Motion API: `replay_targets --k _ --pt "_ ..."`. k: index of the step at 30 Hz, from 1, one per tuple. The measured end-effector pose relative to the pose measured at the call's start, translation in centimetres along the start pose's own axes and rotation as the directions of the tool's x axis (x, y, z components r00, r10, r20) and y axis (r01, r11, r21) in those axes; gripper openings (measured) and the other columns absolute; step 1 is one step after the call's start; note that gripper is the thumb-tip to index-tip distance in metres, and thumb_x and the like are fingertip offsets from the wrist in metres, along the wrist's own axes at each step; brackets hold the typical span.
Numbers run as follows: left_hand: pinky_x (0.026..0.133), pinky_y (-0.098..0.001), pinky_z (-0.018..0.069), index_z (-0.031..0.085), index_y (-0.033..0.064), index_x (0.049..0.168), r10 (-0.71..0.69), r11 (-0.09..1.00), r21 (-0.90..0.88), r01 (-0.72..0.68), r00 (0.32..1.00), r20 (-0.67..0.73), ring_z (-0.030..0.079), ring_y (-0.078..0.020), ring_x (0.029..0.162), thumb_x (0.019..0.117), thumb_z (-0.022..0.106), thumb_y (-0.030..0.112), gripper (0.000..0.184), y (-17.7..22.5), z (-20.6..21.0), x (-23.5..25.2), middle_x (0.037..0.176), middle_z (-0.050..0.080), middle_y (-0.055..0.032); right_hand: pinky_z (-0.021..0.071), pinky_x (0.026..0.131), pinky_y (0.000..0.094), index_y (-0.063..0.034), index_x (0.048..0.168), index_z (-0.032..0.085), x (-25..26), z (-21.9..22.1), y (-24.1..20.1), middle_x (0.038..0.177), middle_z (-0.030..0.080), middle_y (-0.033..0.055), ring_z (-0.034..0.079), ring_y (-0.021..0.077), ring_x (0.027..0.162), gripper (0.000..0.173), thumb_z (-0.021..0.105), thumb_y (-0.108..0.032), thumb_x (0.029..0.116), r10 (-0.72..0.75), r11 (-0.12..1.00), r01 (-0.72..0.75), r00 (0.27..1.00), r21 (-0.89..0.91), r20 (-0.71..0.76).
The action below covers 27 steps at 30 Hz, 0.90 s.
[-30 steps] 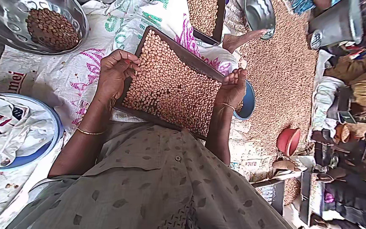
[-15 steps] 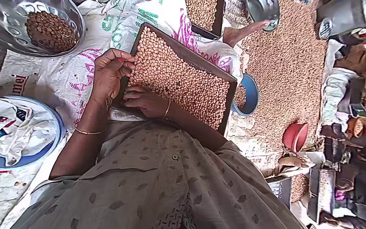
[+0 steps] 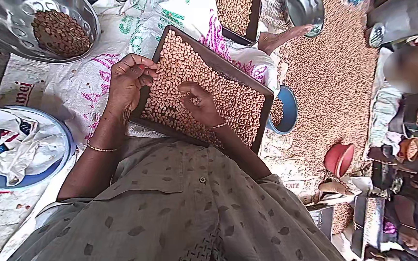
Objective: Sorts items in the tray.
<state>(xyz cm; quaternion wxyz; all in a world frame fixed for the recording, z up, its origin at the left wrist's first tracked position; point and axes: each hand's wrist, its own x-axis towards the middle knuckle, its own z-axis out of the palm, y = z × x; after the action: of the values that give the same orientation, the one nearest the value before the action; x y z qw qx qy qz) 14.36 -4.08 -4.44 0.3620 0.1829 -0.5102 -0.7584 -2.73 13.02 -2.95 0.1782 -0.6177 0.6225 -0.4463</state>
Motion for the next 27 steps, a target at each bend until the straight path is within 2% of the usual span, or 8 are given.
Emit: replay_targets --k 3,5,6,10,15,19,22,27 --pt "0.068 -0.0203 0.0569 0.065 0.0081 0.107 0.002 1.0 -0.002 -0.002 1.0 -0.01 0.07 -0.0055 0.08 0.105 0.036 0.002 0.03 -0.1 0.0 0.1 0.103 0.075 0.0006 0.0405 0.113 0.0533 -0.0084 0.121 0.075 1.5 4.6 -1.0 0.132 0.067 0.0136 0.056 0.0335 0.133 0.033 0.075 -0.013 0.0879 -0.119 0.938 0.218 0.933 -0.27 0.34" --pt "0.068 -0.0205 0.0565 0.065 0.0078 0.107 0.001 1.0 -0.004 -0.001 1.0 -0.018 0.07 -0.0053 0.08 0.105 0.036 0.002 0.03 -0.1 0.0 0.0 0.102 0.075 0.0006 0.0248 0.12 0.0635 -0.0162 0.122 0.074 2.0 5.9 -0.8 0.136 0.065 0.0114 0.045 0.0375 0.142 0.037 0.076 -0.018 0.0844 -0.046 0.875 0.254 0.891 -0.412 0.451" --pt "0.069 -0.0204 0.0567 0.065 0.0081 0.107 -0.003 1.0 -0.004 0.003 1.0 -0.014 0.07 -0.005 0.08 0.1051 0.036 0.002 0.03 0.0 0.0 0.0 0.102 0.075 0.0011 0.0245 0.12 0.0619 -0.0155 0.118 0.075 2.3 5.6 -0.6 0.132 0.065 0.0111 0.047 0.0365 0.14 0.034 0.078 -0.021 0.0844 0.013 0.864 0.215 0.894 -0.455 0.448" --pt "0.067 -0.0201 0.0573 0.066 0.0084 0.106 -0.016 0.999 -0.039 0.016 1.0 -0.007 0.071 -0.0053 0.08 0.1047 0.036 0.001 0.031 0.0 0.0 0.1 0.102 0.075 0.0008 0.0514 0.094 0.0523 -0.0012 0.092 0.072 2.0 1.3 0.1 0.103 0.069 0.0172 0.064 0.0364 0.107 0.015 0.076 -0.015 0.088 0.205 0.839 0.022 0.912 -0.543 0.354" --pt "0.066 -0.0196 0.0567 0.066 0.0087 0.105 -0.023 0.998 -0.053 0.023 1.0 -0.007 0.071 -0.0053 0.08 0.1043 0.037 0.001 0.031 0.0 0.1 0.1 0.101 0.075 0.0007 0.0555 0.085 0.0479 0.0001 0.104 0.073 2.1 -2.2 -1.7 0.1 0.073 0.0156 0.07 0.0263 0.091 0.014 0.071 -0.005 0.0915 0.35 0.936 -0.243 0.729 -0.255 0.589" --pt "0.068 -0.0202 0.0569 0.065 0.0082 0.105 -0.025 0.999 -0.048 0.025 1.0 -0.012 0.07 -0.0053 0.08 0.1044 0.036 0.001 0.031 0.1 0.2 0.1 0.101 0.075 0.0005 0.0558 0.087 0.0464 -0.0005 0.108 0.074 3.9 1.9 -2.6 0.107 0.071 0.0168 0.069 0.0287 0.097 0.016 0.062 -0.006 0.0971 0.193 0.962 -0.069 0.853 -0.262 0.484" --pt "0.068 -0.0201 0.0572 0.064 0.0078 0.105 -0.028 0.999 -0.047 0.027 0.999 -0.018 0.07 -0.005 0.08 0.105 0.035 0.001 0.03 0.2 0.1 0.0 0.101 0.075 0.0004 0.0578 0.074 0.0488 0.0003 0.104 0.073 4.0 6.0 -1.7 0.102 0.07 0.0189 0.071 0.0337 0.09 0.016 0.06 -0.008 0.0985 0.139 0.915 0.034 0.909 -0.401 0.393" --pt "0.067 -0.0199 0.057 0.065 0.0077 0.105 -0.025 0.998 -0.059 0.024 1.0 -0.017 0.07 -0.005 0.079 0.1046 0.036 0.001 0.03 0.0 0.1 0.1 0.101 0.075 0.0003 0.0598 0.066 0.0463 0.002 0.107 0.075 2.8 7.8 -2.9 0.11 0.071 0.0205 0.073 0.0354 0.089 0.02 0.057 0.0 0.0972 0.13 0.78 0.114 0.932 -0.616 0.337"
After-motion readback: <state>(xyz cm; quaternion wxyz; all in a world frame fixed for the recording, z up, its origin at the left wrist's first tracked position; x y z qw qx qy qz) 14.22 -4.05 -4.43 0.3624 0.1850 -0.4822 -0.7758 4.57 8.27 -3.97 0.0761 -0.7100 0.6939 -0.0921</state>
